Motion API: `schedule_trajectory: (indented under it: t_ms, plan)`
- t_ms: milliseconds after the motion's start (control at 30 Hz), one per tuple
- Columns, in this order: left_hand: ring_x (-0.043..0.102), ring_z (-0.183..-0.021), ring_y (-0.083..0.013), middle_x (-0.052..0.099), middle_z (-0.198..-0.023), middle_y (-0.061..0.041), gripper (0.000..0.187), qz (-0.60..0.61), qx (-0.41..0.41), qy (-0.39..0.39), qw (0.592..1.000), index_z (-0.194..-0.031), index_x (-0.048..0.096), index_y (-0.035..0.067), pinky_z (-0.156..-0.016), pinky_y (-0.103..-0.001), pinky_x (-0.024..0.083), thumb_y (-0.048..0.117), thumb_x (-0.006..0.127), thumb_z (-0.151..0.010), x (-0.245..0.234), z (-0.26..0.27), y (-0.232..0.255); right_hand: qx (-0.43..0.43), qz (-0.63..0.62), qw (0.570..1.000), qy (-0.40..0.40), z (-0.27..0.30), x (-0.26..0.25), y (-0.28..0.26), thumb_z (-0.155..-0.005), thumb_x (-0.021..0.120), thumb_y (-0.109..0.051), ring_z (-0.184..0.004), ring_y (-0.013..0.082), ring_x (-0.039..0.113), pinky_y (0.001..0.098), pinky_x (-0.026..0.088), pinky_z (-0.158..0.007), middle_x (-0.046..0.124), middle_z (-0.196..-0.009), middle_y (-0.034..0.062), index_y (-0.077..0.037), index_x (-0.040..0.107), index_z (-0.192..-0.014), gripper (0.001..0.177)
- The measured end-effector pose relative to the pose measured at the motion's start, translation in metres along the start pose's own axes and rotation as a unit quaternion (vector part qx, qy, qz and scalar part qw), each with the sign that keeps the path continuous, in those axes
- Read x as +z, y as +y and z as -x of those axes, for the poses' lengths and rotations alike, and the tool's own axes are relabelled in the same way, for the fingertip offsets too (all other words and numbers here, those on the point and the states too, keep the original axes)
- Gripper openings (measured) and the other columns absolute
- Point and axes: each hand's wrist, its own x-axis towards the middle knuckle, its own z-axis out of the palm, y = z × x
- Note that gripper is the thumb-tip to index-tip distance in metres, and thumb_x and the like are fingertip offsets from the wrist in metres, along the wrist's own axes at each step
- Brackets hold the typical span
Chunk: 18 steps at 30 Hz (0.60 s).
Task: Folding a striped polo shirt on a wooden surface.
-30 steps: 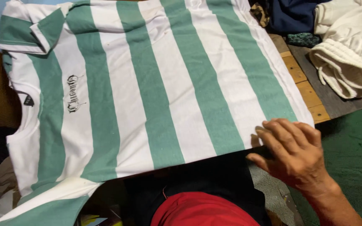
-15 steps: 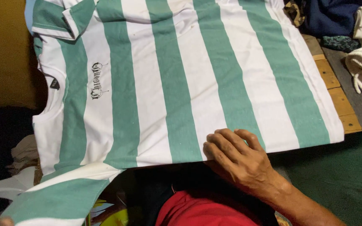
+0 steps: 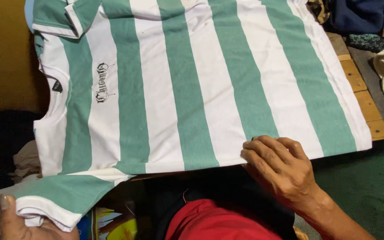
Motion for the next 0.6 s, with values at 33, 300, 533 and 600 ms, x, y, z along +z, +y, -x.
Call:
schedule_trajectory:
  t_ms: [33, 300, 533, 600]
  plan:
    - [0.067, -0.11, -0.0137, 0.062, -0.112, 0.004, 0.04, -0.024, 0.022, -0.004, 0.999, -0.123, 0.051, 0.018, -0.117, -0.044, 0.059, 0.051, 0.058, -0.103, -0.005, -0.002, -0.002, 0.003, 0.002, 1.0, -0.003, 0.002, -0.001, 0.003, -0.088, 0.075, -0.014, -0.115, 0.0231, 0.068, 0.0413, 0.047, -0.097, 0.074, -0.118, 0.0052, -0.009, 0.072, -0.11, 0.023]
    - [0.069, -0.1, -0.0107, 0.064, -0.105, 0.003, 0.03, -0.028, 0.049, 0.003, 0.998, -0.114, 0.056, 0.017, -0.113, -0.037, 0.064, 0.047, 0.058, -0.109, 0.039, -0.001, 0.013, 0.006, 0.025, 1.0, 0.009, 0.008, 0.001, 0.01, -0.089, 0.074, -0.014, -0.111, 0.0228, 0.07, 0.0411, 0.049, -0.096, 0.076, -0.112, 0.0058, -0.009, 0.073, -0.109, 0.02]
    - [0.069, -0.138, -0.0153, 0.063, -0.148, -0.001, 0.047, -0.087, 0.113, 0.001, 0.99, -0.149, 0.052, 0.024, -0.132, -0.039, 0.064, 0.053, 0.05, -0.112, -0.031, -0.045, -0.033, 0.045, 0.109, 0.993, -0.017, 0.013, -0.015, 0.022, -0.09, 0.075, -0.014, -0.11, 0.0204, 0.071, 0.043, 0.041, -0.11, 0.077, -0.11, 0.0037, -0.008, 0.073, -0.112, 0.023]
    - [0.064, -0.13, -0.0255, 0.058, -0.147, -0.017, 0.04, -0.204, 0.139, -0.077, 0.966, -0.149, 0.044, 0.008, -0.122, -0.041, 0.058, 0.035, 0.035, -0.121, -0.098, -0.076, -0.048, 0.064, 0.138, 0.988, -0.029, 0.022, -0.021, 0.031, -0.092, 0.074, -0.015, -0.11, 0.0191, 0.072, 0.0423, 0.04, -0.111, 0.079, -0.112, 0.0041, -0.01, 0.074, -0.114, 0.022]
